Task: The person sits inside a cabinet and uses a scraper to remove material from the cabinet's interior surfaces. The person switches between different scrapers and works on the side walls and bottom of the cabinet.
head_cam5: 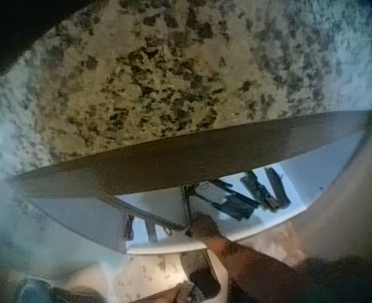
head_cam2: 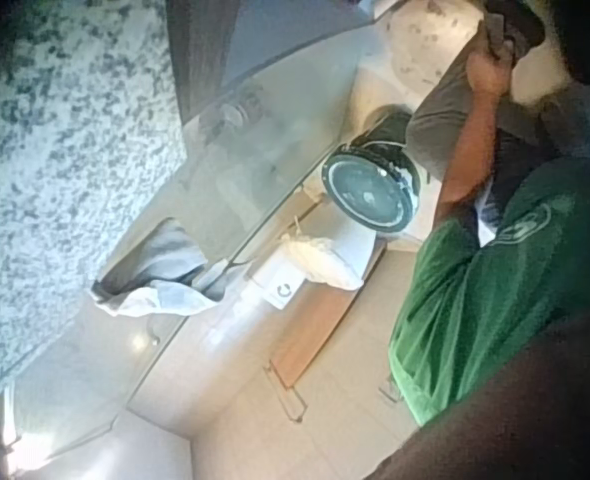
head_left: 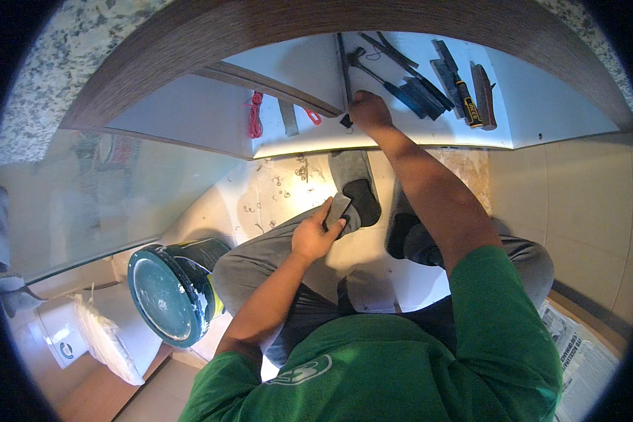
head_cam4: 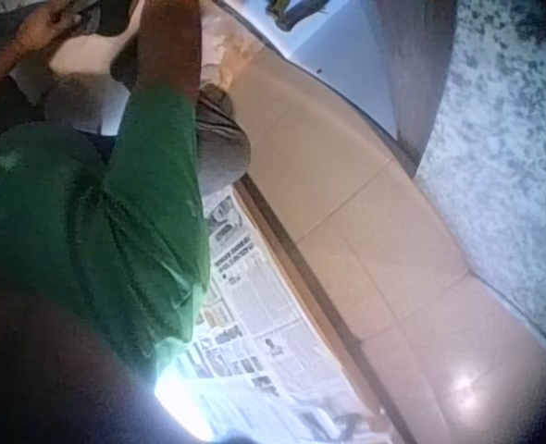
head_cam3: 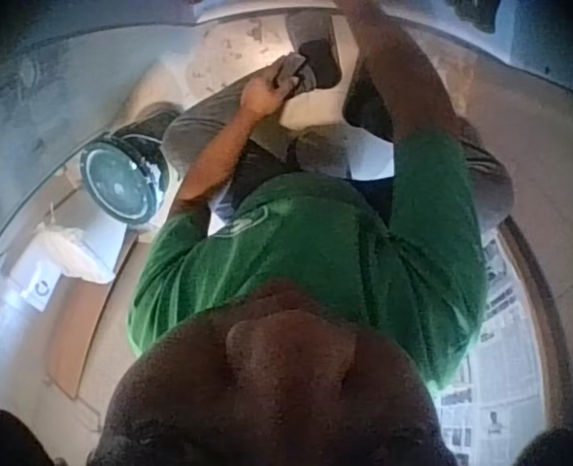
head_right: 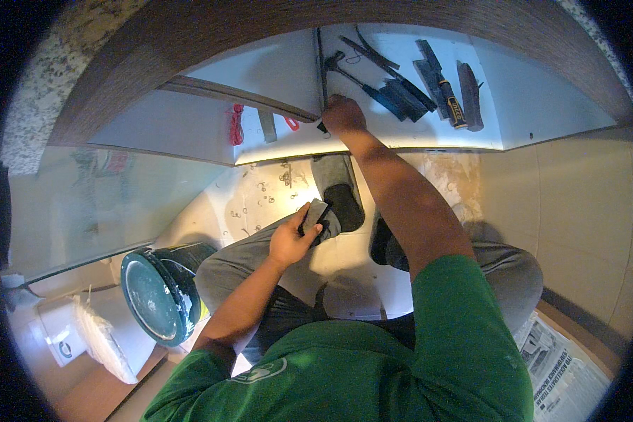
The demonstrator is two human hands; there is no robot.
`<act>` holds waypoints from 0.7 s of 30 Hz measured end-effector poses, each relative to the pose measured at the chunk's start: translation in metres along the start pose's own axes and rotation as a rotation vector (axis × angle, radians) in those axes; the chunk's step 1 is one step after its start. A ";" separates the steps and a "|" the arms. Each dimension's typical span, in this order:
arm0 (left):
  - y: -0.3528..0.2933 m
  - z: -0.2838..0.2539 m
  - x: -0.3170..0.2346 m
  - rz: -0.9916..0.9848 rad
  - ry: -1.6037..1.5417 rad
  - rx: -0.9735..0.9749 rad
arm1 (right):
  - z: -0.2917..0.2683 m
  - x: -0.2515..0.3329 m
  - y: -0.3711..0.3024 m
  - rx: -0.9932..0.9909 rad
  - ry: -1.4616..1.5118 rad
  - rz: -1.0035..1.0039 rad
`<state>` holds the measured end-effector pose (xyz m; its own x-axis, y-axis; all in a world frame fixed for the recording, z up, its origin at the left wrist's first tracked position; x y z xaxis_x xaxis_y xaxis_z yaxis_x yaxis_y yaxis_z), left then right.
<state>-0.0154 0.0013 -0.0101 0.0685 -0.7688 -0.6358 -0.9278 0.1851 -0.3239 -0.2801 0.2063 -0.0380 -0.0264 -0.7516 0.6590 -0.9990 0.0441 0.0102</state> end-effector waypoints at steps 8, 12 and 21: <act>-0.004 -0.012 -0.013 -0.086 -0.001 0.065 | -0.026 -0.004 0.005 -0.054 -0.148 -0.141; -0.008 -0.009 -0.009 -0.086 0.017 0.002 | -0.070 -0.007 0.000 -0.085 -0.485 -0.131; -0.005 -0.015 -0.016 -0.112 -0.008 0.059 | -0.080 -0.023 0.021 0.178 -0.702 -0.027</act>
<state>-0.0168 0.0032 0.0119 0.1740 -0.7816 -0.5990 -0.8909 0.1343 -0.4340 -0.2977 0.2772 0.0076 0.0406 -0.9989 0.0218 -0.9889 -0.0432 -0.1423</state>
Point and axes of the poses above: each hand's wrist, its own y-axis towards the middle knuckle, its own z-axis out of the palm, x = y × z, the point moved 1 cm from there along y, towards the middle knuckle, and after that the axes turned 4 degrees about y, right-handed, at the moved point
